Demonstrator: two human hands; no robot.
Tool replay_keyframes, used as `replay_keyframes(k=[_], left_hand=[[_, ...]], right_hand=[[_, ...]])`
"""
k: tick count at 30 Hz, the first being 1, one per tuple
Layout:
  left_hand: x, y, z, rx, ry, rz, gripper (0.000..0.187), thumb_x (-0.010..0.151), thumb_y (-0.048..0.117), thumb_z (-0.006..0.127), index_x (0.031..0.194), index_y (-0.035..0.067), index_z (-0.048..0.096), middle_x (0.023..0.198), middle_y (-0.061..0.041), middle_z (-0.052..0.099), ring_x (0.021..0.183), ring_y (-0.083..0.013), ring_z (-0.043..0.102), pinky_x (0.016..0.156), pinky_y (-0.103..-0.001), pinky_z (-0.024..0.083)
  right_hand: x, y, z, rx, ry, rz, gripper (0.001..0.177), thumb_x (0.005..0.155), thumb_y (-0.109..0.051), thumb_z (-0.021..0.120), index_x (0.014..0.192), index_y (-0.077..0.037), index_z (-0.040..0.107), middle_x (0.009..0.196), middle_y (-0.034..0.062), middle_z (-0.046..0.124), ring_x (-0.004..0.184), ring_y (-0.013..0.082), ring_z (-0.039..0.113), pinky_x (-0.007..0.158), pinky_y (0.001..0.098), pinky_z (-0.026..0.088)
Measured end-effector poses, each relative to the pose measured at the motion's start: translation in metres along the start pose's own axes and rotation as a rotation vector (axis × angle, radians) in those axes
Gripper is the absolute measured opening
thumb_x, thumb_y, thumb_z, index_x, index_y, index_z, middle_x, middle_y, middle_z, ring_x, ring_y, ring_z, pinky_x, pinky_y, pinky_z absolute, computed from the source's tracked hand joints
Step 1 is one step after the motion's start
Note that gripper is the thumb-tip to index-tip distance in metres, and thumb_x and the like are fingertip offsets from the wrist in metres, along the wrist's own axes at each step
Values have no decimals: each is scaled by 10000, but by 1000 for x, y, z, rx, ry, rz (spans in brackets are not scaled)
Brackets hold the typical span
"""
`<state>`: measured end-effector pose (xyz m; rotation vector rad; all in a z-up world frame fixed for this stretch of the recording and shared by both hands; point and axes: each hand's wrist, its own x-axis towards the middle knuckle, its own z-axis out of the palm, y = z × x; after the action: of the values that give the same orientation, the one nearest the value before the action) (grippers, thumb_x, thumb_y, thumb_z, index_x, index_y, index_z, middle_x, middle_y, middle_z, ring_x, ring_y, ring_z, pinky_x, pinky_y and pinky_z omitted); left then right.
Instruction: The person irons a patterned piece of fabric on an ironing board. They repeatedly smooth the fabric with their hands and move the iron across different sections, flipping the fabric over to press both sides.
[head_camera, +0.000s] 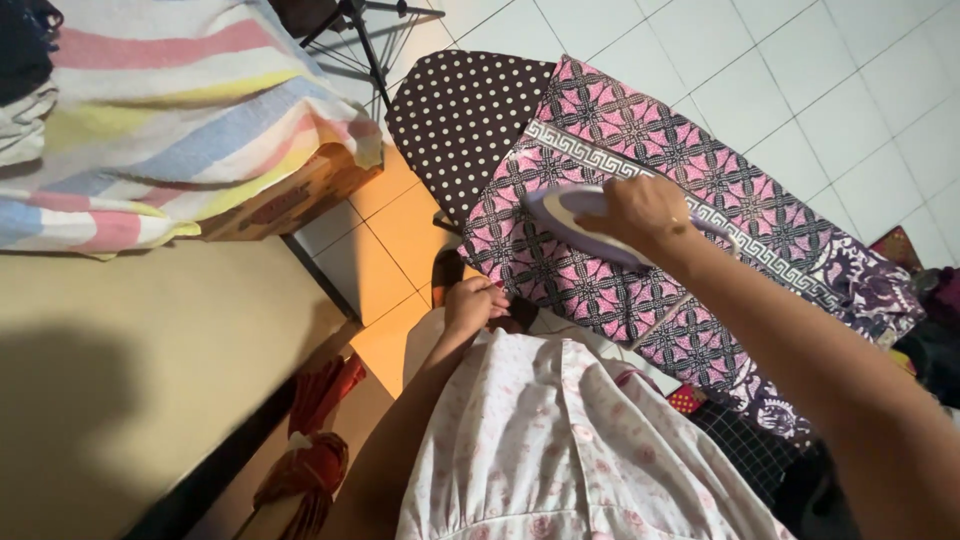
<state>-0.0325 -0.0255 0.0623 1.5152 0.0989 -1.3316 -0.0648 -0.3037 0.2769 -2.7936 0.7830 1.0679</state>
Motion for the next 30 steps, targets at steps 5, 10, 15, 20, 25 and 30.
replay_keyframes(k=[5,10,15,20,25,30], left_hand=[[6,-7,-1,3,-26,15,157,951,81,613,959,-38,715,806,-139,768,652,-161,737,603,-249,594],[7,-8,1,28,-15,4,140,947,91,629,945,-23,712,798,-126,763,649,-159,732,606,-264,588],[4,-6,1,30,35,51,140,918,49,619,907,-36,730,803,-89,749,672,-143,737,604,-286,620],[-1,0,-3,318,87,154,143,894,36,625,893,-56,734,748,-101,739,657,-173,726,605,-304,562],[1,-4,1,99,53,40,145,908,60,613,913,-35,723,767,-95,740,665,-161,741,578,-295,583],[17,-16,-2,36,-3,34,136,925,47,628,897,-43,726,796,-122,756,666,-167,723,591,-263,574]], right_hand=[[-39,12,5,-83,-85,-37,606,903,-711,598,1086,-154,751,737,29,726,530,122,639,434,295,502],[-33,-11,11,28,-76,84,591,911,-660,603,1205,-155,688,746,57,728,496,125,636,394,297,515],[2,-41,5,126,37,85,540,934,-609,650,1122,-111,738,777,46,728,541,127,612,444,302,500],[15,-50,-8,166,61,76,516,936,-589,677,1088,-103,758,815,81,735,596,154,631,499,302,484],[-22,-37,21,271,85,33,480,935,-542,669,1088,-92,738,805,93,743,554,171,697,438,328,554],[-90,-21,59,237,205,83,552,876,-636,679,969,-93,722,728,130,737,595,258,720,512,382,563]])
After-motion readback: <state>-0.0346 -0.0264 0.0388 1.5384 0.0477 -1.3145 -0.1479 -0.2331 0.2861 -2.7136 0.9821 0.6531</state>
